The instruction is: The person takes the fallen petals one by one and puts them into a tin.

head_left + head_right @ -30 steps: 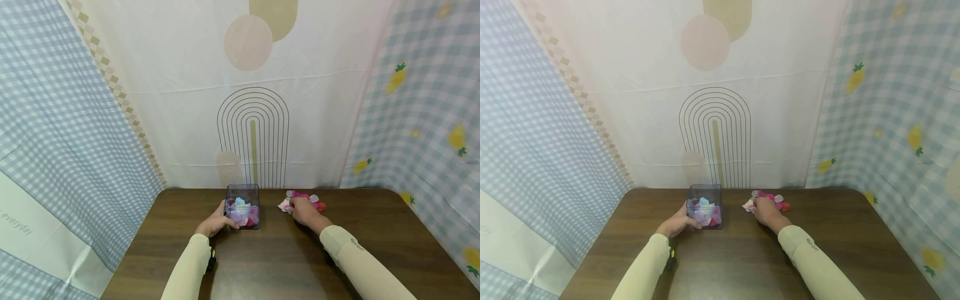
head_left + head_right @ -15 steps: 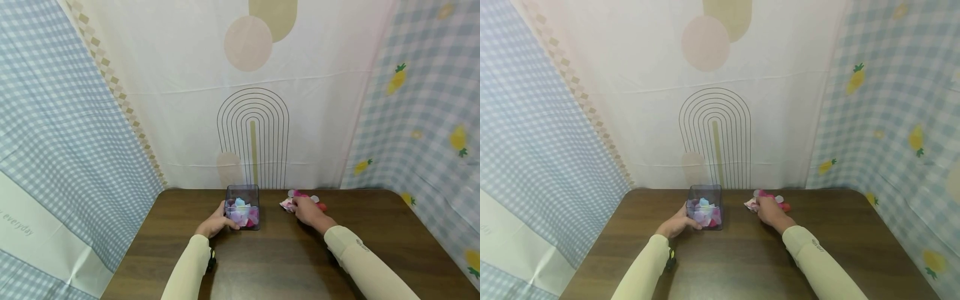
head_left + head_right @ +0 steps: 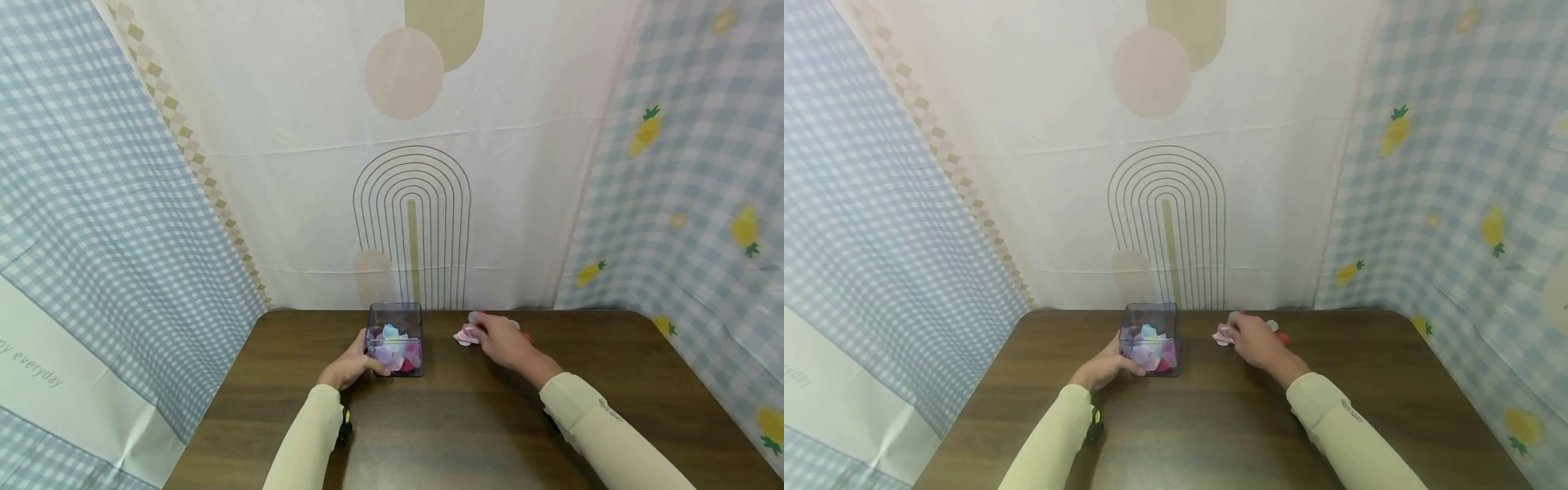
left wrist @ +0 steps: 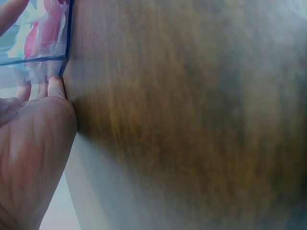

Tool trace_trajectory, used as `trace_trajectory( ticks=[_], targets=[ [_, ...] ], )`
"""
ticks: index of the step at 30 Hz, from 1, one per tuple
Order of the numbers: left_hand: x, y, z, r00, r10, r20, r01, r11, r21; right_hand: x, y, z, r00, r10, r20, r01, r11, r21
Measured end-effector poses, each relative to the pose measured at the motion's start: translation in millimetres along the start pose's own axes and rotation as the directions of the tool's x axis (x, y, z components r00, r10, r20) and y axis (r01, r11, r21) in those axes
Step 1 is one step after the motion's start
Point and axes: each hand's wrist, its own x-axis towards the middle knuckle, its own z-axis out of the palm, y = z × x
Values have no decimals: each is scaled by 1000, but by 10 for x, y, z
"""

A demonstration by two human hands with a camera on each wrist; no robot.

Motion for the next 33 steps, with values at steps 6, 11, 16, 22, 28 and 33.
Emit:
trace_trajectory(
  ticks=[6,11,16,22,28,33],
  targets=[
    [-15,16,13,1000,-3,-7,3,1000,-5,4,-405,-82,998,-57,-19,58,994,93],
    [-25,12,36,1000,7,-2,-7,1000,3,-29,-660,-117,990,-141,-21,143,979,145],
    [-27,-5,26,1000,4,-5,-4,1000,8,-49,-789,-116,982,-178,-58,185,971,151],
    [-48,-10,13,999,18,-29,-17,1000,22,-46,-852,-101,982,-175,-69,183,972,148],
    [-35,8,22,999,29,-25,-28,999,20,-63,-884,-99,988,-138,-66,146,978,151],
    [-32,11,37,1000,17,-21,-17,1000,19,-74,-898,-90,985,-158,-71,168,972,164]
  ],
)
